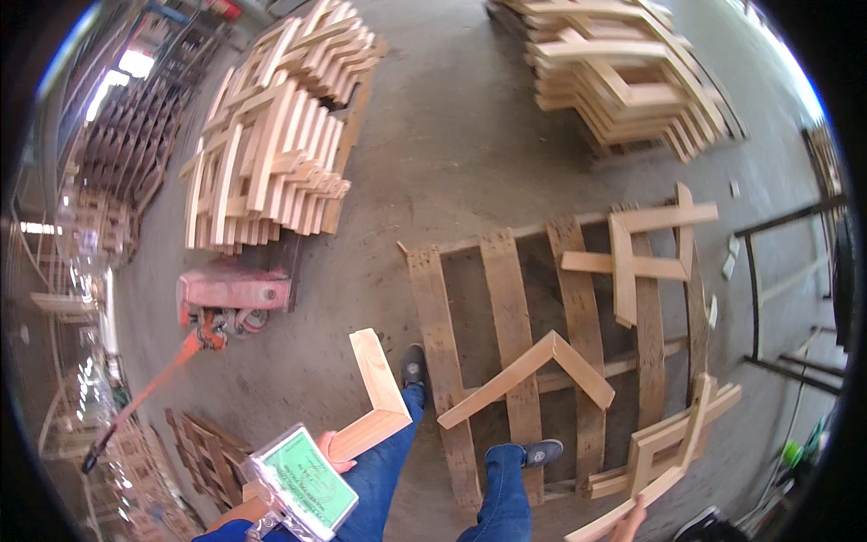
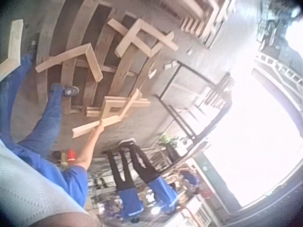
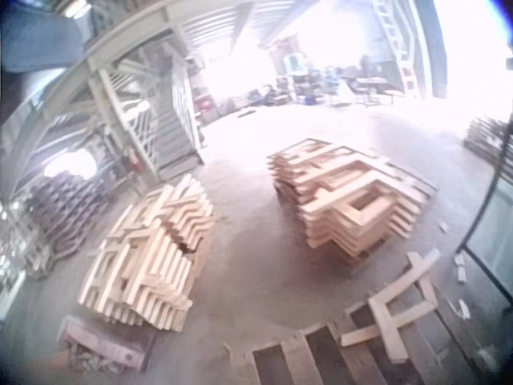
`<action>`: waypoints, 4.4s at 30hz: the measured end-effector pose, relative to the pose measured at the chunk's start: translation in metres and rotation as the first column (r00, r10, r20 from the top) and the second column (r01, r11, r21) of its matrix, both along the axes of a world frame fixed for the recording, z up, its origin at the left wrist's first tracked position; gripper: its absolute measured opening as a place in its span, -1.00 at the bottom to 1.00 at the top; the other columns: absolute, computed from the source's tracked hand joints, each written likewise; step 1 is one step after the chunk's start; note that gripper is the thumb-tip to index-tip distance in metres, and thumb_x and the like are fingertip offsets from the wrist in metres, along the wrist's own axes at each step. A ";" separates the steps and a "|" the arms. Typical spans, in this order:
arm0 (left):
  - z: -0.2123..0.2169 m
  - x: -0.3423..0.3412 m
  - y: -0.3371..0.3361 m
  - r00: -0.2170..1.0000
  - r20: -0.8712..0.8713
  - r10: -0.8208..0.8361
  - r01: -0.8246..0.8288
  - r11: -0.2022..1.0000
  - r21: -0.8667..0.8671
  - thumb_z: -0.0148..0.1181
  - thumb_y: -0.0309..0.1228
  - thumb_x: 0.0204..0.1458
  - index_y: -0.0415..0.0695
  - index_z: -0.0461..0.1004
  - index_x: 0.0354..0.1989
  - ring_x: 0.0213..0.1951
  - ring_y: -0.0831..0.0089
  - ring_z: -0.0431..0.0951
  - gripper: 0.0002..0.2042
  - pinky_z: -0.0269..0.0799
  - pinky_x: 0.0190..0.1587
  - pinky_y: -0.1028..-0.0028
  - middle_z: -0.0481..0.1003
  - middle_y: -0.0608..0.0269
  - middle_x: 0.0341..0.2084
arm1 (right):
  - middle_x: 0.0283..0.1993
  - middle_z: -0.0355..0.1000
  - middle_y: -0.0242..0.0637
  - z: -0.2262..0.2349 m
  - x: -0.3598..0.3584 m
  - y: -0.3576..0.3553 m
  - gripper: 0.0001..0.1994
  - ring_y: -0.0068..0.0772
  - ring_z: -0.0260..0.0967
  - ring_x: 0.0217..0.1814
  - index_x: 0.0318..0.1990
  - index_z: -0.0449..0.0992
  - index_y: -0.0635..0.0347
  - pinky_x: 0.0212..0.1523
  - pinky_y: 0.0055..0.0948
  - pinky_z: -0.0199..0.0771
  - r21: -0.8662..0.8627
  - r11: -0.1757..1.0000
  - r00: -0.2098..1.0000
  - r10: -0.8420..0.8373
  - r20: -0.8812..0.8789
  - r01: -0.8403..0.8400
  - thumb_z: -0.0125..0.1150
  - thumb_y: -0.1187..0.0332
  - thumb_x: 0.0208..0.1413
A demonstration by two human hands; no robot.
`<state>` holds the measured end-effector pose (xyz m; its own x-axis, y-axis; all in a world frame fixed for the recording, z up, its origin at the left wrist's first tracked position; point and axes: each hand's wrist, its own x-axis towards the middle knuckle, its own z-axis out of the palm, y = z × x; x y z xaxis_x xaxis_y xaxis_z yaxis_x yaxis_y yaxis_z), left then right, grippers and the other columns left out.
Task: The person uses a manual pallet jack to move a pallet loaded with wooden frames across a workshop floor. They then repeatedly pick up wooden frames from a nearby pile and place them onto the pallet, stacking them in layers.
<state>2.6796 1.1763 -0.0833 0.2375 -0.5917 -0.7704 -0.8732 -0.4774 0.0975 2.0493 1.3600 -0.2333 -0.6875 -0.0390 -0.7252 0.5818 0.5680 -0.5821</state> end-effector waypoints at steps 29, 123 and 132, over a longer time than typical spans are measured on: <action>0.171 0.262 -0.078 0.833 -0.236 0.500 -0.537 0.632 -0.559 0.24 0.20 -0.27 -0.11 0.32 -0.03 -0.17 -0.04 0.49 -0.27 0.35 -0.12 0.10 0.49 -0.05 -0.21 | -0.24 0.41 -0.19 0.246 0.428 -0.374 -0.60 -0.21 0.39 -0.24 -0.07 0.36 0.24 -0.20 -0.31 0.42 -0.180 0.757 0.728 0.654 0.206 -0.628 0.18 0.25 -0.06; 0.013 0.562 -1.129 0.394 -0.614 0.684 -0.900 0.152 -0.408 0.31 -0.03 -0.19 -0.26 0.00 0.23 0.04 -0.02 0.37 -0.12 0.33 0.05 0.19 0.34 -0.19 -0.03 | 0.15 0.08 -0.16 0.105 1.088 -1.325 -0.24 -0.33 0.06 0.21 0.23 0.00 0.27 0.14 -0.29 0.18 -0.578 -0.465 -0.348 0.885 -0.309 -0.671 0.33 0.36 -0.10; 0.020 0.732 -1.053 0.454 -0.296 0.841 -0.803 0.242 -0.544 0.22 -0.37 -0.25 -0.27 0.26 -0.05 -0.11 0.11 0.48 -0.48 0.42 -0.09 0.28 0.43 -0.11 -0.18 | -0.20 0.41 -0.27 0.124 1.024 -1.363 -0.44 -0.33 0.43 -0.22 0.18 0.27 -0.02 -0.22 -0.37 0.47 -0.333 -0.929 -0.923 0.263 -0.280 -0.164 0.26 0.31 -0.02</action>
